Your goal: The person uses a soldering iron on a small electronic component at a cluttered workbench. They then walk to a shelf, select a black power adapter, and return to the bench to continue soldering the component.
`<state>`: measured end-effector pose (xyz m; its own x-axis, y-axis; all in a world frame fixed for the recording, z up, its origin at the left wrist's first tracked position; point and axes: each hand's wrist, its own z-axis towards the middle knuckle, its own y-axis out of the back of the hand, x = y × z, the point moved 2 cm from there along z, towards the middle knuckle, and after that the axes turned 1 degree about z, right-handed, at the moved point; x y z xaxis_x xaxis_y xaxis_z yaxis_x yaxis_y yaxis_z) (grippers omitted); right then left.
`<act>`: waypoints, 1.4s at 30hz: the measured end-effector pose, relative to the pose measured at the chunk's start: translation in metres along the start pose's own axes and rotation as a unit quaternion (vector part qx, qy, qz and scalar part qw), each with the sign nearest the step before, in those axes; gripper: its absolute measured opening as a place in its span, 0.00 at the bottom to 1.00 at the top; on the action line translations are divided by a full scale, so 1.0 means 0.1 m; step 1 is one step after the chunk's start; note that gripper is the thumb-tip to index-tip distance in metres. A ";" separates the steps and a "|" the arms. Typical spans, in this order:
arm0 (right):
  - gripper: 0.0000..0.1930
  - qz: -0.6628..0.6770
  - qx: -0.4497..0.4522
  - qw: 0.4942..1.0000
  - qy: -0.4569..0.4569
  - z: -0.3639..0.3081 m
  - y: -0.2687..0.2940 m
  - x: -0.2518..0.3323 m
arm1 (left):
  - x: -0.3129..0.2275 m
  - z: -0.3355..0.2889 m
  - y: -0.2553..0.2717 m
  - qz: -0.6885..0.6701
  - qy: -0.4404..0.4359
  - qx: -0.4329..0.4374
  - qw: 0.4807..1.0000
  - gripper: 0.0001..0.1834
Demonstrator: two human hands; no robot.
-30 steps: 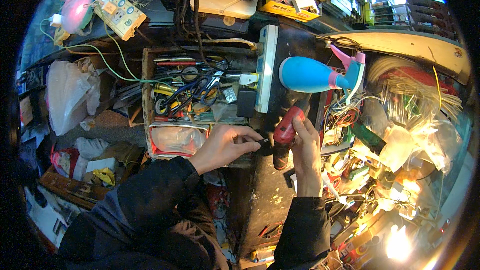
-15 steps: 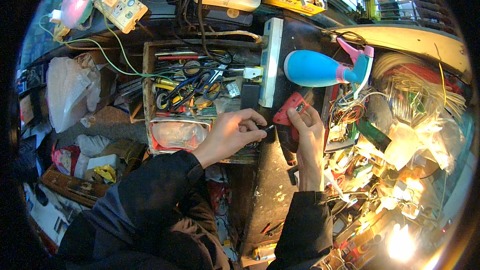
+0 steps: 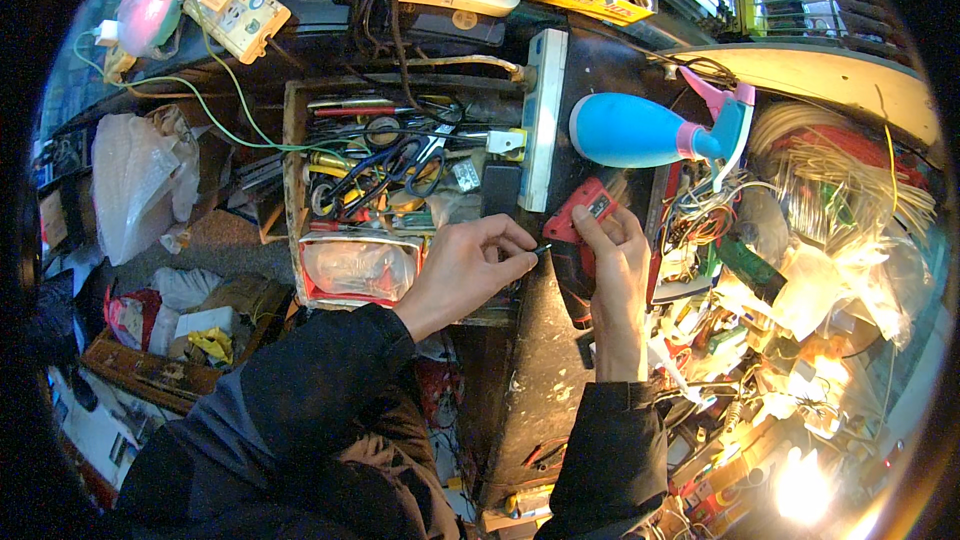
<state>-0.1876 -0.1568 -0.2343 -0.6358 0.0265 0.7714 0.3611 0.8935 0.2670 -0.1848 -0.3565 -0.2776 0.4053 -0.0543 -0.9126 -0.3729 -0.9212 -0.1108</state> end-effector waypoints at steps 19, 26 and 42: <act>0.31 -0.040 -0.033 0.998 0.031 -0.07 -0.01 -0.08 | 0.05 0.02 -0.10 -0.033 0.050 -0.007 0.998 0.08; 0.26 -0.001 -0.003 1.000 0.027 -0.11 -0.04 -0.07 | -0.02 0.04 -0.08 0.002 0.042 -0.005 0.999 0.08; 0.26 -0.128 -0.025 0.991 0.043 -0.07 0.32 -0.12 | -0.03 0.12 -0.22 0.123 -0.007 -0.020 0.992 0.12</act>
<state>-0.1639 -0.1318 -0.2315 -0.6517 -0.2375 0.7203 0.2303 0.8429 0.4863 -0.1881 -0.3317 -0.2772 0.2943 -0.2751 -0.9153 -0.4251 -0.8954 0.1324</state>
